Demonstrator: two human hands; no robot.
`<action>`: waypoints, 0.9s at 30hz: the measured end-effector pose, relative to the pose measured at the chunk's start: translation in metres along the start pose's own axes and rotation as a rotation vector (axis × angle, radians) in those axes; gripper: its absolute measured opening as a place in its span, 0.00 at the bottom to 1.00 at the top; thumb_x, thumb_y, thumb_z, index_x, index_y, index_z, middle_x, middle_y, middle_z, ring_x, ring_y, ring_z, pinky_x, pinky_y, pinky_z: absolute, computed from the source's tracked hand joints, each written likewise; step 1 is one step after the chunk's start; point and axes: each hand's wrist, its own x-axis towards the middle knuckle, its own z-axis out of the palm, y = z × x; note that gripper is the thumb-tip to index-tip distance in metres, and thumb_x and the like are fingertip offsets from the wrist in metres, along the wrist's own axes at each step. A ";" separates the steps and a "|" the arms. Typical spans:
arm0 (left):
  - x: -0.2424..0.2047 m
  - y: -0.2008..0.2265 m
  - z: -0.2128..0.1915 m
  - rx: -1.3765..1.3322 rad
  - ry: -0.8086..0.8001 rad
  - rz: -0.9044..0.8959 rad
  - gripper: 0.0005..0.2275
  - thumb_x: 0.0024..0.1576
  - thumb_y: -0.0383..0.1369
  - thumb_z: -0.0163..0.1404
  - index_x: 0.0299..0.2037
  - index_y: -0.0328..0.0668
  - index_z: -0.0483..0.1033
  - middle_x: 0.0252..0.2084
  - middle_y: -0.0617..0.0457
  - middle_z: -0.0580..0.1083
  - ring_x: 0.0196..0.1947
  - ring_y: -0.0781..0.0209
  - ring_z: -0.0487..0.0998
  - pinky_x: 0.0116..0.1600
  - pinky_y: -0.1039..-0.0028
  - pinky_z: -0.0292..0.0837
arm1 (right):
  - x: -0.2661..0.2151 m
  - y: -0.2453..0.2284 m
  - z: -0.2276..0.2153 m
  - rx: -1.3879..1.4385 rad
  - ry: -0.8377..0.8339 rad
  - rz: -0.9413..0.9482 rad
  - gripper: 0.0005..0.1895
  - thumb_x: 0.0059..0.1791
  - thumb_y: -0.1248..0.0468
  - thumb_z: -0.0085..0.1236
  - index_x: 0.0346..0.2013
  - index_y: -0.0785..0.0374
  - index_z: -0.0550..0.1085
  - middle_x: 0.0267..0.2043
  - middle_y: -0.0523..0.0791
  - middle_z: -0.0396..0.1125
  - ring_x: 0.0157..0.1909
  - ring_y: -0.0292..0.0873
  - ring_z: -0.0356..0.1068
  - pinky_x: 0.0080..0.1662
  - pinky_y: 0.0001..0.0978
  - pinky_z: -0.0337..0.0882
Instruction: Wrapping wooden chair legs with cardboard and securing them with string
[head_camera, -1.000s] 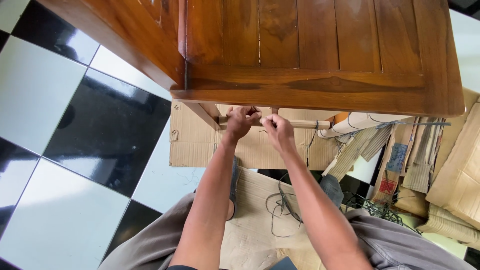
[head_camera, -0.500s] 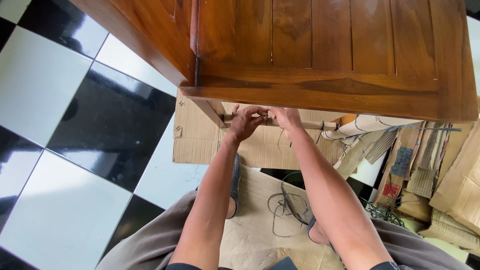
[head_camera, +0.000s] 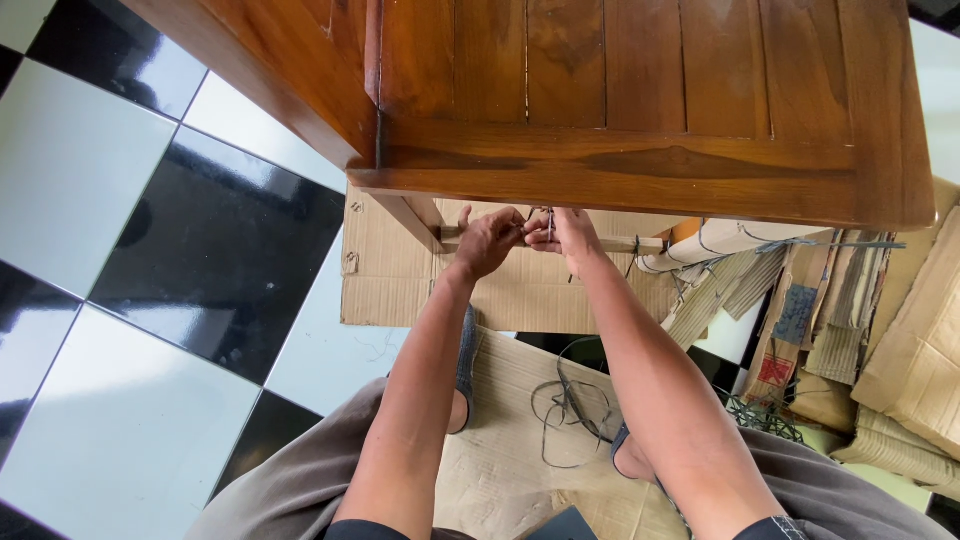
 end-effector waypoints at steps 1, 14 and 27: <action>0.001 -0.001 0.001 0.000 -0.001 0.003 0.01 0.62 0.44 0.50 0.40 0.70 0.74 0.36 0.72 0.80 0.48 0.67 0.80 0.75 0.50 0.30 | -0.004 0.000 -0.001 0.001 0.002 -0.001 0.28 0.50 0.36 0.50 0.48 0.55 0.75 0.32 0.49 0.74 0.27 0.40 0.77 0.35 0.34 0.82; -0.002 0.017 -0.008 0.056 -0.027 -0.076 0.05 0.63 0.47 0.48 0.42 0.66 0.73 0.38 0.64 0.81 0.48 0.60 0.82 0.76 0.54 0.35 | -0.033 0.018 -0.006 0.132 -0.083 -0.213 0.27 0.56 0.35 0.40 0.55 0.52 0.66 0.44 0.52 0.76 0.39 0.43 0.80 0.45 0.33 0.80; 0.000 0.016 -0.004 0.053 0.008 -0.045 0.05 0.61 0.47 0.49 0.41 0.69 0.75 0.38 0.66 0.80 0.45 0.64 0.82 0.73 0.58 0.36 | -0.052 0.076 0.013 -0.152 0.173 -0.478 0.13 0.51 0.59 0.57 0.22 0.57 0.78 0.14 0.44 0.65 0.15 0.37 0.63 0.23 0.26 0.67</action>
